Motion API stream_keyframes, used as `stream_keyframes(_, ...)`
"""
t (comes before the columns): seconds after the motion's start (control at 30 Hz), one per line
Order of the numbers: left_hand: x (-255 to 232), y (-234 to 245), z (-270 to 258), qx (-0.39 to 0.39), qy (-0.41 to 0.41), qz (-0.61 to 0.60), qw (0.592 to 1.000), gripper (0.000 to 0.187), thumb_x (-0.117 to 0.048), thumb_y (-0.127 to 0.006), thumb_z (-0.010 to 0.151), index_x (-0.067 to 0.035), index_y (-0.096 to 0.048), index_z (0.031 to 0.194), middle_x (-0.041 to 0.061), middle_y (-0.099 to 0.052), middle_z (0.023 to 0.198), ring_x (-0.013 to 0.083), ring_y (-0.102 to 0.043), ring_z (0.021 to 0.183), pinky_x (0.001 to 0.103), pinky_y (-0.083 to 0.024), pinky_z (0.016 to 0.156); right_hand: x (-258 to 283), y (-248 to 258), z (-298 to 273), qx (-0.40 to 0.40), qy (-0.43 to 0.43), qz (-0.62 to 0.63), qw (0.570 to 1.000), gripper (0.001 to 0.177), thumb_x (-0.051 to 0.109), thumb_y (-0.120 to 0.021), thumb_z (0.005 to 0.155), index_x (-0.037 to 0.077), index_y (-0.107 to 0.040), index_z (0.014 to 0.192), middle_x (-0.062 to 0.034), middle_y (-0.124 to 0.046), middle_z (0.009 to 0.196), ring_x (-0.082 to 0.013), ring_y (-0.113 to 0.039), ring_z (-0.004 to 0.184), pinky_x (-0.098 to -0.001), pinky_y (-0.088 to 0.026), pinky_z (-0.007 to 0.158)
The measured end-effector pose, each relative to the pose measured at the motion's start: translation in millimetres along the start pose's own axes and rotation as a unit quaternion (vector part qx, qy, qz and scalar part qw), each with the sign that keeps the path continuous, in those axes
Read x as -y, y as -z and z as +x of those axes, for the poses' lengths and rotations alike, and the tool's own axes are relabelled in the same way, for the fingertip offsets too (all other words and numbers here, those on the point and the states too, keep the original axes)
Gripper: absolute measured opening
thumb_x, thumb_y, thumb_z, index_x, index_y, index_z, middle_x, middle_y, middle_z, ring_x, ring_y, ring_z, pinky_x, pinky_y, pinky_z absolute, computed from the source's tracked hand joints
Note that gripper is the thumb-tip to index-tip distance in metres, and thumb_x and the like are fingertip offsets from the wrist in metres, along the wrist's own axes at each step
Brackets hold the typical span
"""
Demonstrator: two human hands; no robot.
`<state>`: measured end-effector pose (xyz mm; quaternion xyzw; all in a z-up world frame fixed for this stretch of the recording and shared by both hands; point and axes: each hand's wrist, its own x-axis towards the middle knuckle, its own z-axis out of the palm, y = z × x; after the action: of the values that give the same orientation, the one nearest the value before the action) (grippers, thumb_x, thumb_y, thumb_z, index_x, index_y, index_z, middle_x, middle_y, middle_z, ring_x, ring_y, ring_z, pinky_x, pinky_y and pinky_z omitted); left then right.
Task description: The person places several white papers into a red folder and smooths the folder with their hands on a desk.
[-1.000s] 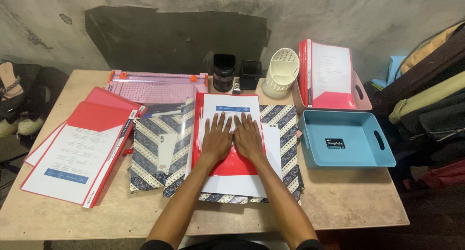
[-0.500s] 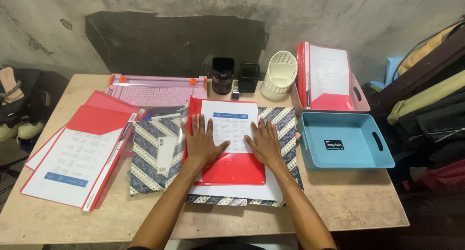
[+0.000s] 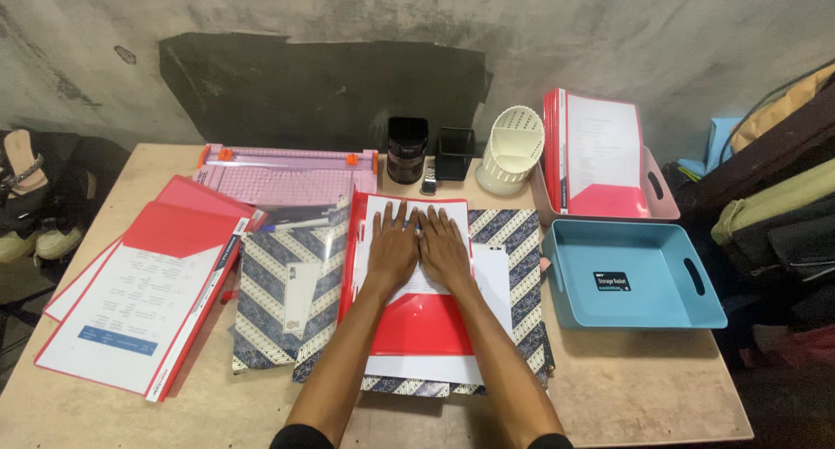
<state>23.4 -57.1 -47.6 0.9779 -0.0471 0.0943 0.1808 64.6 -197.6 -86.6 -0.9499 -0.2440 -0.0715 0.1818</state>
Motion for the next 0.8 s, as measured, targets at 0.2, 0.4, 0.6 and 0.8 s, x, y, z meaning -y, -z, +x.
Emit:
stream_keyframes(0.2, -1.9, 3.3, 0.4, 0.028, 0.008, 0.062, 0.998, 0.057, -0.031, -0.040, 0.103, -0.008, -0.038, 0.155, 0.016, -0.029, 0.165, 0.0394, -0.015, 0.154, 0.056, -0.006, 0.123, 0.0, -0.7, -1.9, 0.027, -0.004, -0.026, 0.999, 0.058, 0.031, -0.035, 0.104, 0.008, -0.035, 0.158, -0.0139, -0.031, 0.166, -0.0329, -0.023, 0.154, -0.0483, -0.015, 0.125)
stream_keyframes(0.4, -9.7, 43.4, 3.6, 0.087, 0.063, 0.246, 0.963, 0.079, -0.062, -0.028, 0.099, -0.010, -0.029, 0.158, 0.011, -0.025, 0.166, 0.0319, -0.005, 0.157, 0.057, 0.011, 0.122, 5.9, 44.5, 0.2, 0.138, -0.085, -0.084, 0.983, 0.063, 0.047, -0.029, 0.105, 0.016, -0.026, 0.160, -0.0104, -0.018, 0.168, -0.0310, -0.010, 0.156, -0.0496, -0.005, 0.126)
stream_keyframes(0.6, -9.9, 73.7, 5.0, 0.143, 0.124, 0.301, 0.935, 0.113, -0.085, -0.024, 0.090, 0.005, -0.023, 0.158, 0.019, -0.018, 0.166, 0.0335, 0.001, 0.155, 0.057, 0.014, 0.117, -6.5, 72.0, -18.9, 0.073, -0.117, -0.151, 0.979, 0.066, 0.049, -0.032, 0.104, 0.011, -0.028, 0.159, -0.0162, -0.017, 0.168, -0.0365, -0.008, 0.157, -0.0487, -0.004, 0.127)
stream_keyframes(0.8, -5.6, 51.5, 1.8, 0.017, 0.059, 0.197, 0.979, 0.090, -0.065, -0.035, 0.097, 0.004, -0.028, 0.156, 0.023, -0.020, 0.166, 0.0353, -0.004, 0.155, 0.057, 0.000, 0.121, -13.7, 58.8, -27.2, -0.020, -0.102, -0.116, 0.988, 0.066, 0.040, -0.037, 0.103, 0.002, -0.032, 0.157, -0.0231, -0.020, 0.166, -0.0411, -0.012, 0.155, -0.0523, -0.007, 0.126)
